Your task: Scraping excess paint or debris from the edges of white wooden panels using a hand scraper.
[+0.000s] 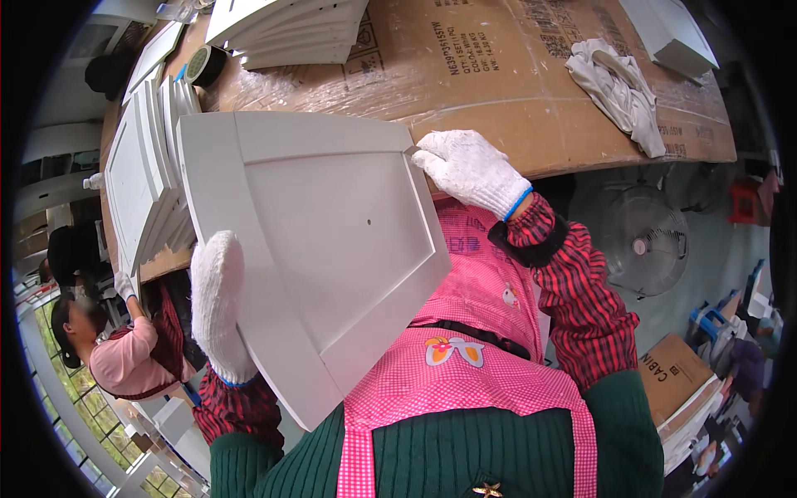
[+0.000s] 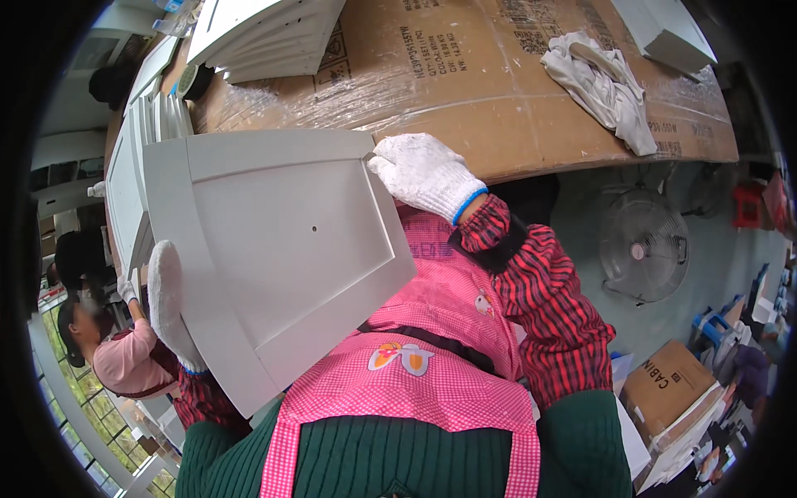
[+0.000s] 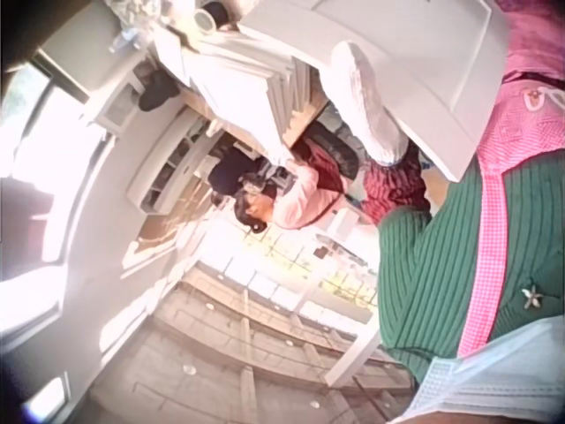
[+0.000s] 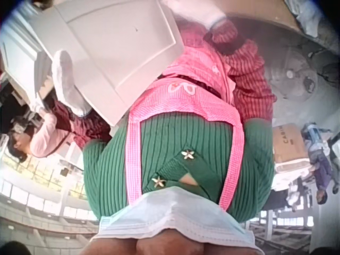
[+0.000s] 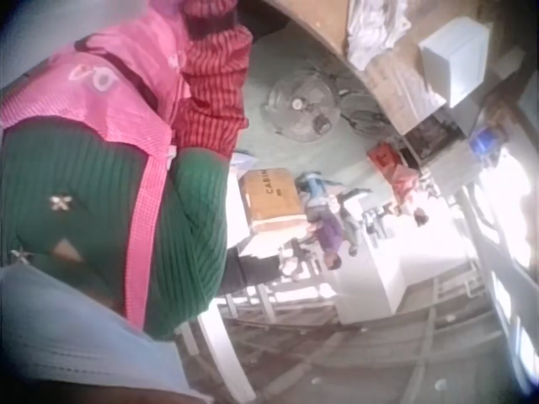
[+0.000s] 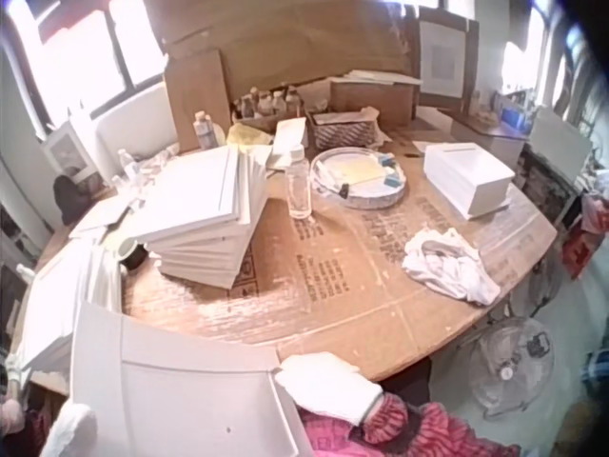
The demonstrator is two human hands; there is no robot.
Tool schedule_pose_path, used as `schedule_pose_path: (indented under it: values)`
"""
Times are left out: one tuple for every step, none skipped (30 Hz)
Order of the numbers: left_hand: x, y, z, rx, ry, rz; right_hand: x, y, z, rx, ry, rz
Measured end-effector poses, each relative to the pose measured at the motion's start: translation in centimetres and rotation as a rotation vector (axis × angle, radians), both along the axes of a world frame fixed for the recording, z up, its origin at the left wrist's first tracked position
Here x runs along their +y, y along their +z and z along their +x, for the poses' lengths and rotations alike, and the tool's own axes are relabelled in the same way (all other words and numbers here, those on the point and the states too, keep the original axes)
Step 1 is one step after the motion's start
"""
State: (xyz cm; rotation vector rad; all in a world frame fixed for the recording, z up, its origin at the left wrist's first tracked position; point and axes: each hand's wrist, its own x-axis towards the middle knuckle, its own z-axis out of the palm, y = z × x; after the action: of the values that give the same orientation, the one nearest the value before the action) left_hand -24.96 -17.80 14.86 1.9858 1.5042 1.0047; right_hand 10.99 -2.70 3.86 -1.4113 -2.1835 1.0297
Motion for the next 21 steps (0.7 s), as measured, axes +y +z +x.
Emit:
schedule_pose_path:
  values:
    - [0.1,0.0,-0.1,-0.001,0.000,0.000,0.3,0.5,0.0,-0.001,0.002,-0.002]
    - [0.1,0.0,-0.1,-0.003,-0.004,0.003,0.5,0.9,0.1,-0.049,0.030,0.006]
    - [0.2,0.1,-0.1,-0.006,-0.008,0.003,0.7,1.1,0.1,-0.096,0.058,0.014]
    - [0.3,0.1,-0.1,-0.007,-0.009,0.005,0.8,1.1,0.1,-0.096,0.061,0.013]
    - [0.3,0.1,-0.2,-0.008,-0.009,0.006,0.9,1.1,0.1,-0.105,0.078,0.022]
    - [0.5,0.1,-0.2,-0.012,-0.011,0.010,1.0,1.1,0.1,-0.113,0.095,0.031]
    - [0.6,0.1,-0.2,-0.016,-0.012,0.011,1.0,1.1,0.1,-0.114,0.096,0.030]
    - [0.7,0.2,-0.2,-0.018,-0.016,0.013,0.9,1.0,0.2,-0.135,0.117,0.041]
    - [0.8,0.2,-0.2,-0.018,-0.018,0.016,0.8,0.9,0.3,-0.154,0.137,0.051]
    - [0.9,0.2,-0.2,-0.025,-0.022,0.019,0.6,0.4,0.4,-0.155,0.137,0.049]
    - [1.0,0.2,-0.2,-0.028,-0.025,0.023,0.4,-0.2,0.6,-0.147,0.155,0.086]
    - [1.1,0.2,-0.2,-0.035,-0.028,0.027,0.1,-0.7,0.8,-0.139,0.172,0.122]
    - [1.1,0.1,-0.2,-0.038,-0.028,0.025,0.0,-0.3,0.7,-0.139,0.173,0.119]
    - [1.1,0.0,-0.3,-0.045,-0.029,0.029,-0.3,0.1,0.6,-0.121,0.161,0.071]
    - [1.2,-0.1,-0.3,-0.053,-0.031,0.033,-0.6,0.5,0.6,-0.103,0.149,0.023]
    - [1.4,-0.1,-0.2,-0.059,-0.030,0.039,-1.0,0.7,0.7,-0.102,0.148,0.019]
    - [1.5,0.1,-0.3,-0.069,-0.034,0.044,-1.5,0.8,0.9,-0.098,0.151,0.017]
    - [1.5,0.0,-0.2,-0.080,-0.040,0.050,-2.0,1.0,0.9,-0.094,0.154,0.015]
    - [1.6,-0.1,-0.2,-0.089,-0.045,0.052,-2.6,1.6,0.8,-0.094,0.154,0.013]
    - [1.6,0.0,-0.2,-0.098,-0.047,0.059,-3.1,2.3,0.6,-0.110,0.118,-0.053]
    - [1.7,0.0,-0.3,-0.107,-0.050,0.065,-3.6,2.7,0.5,-0.126,0.079,-0.119]
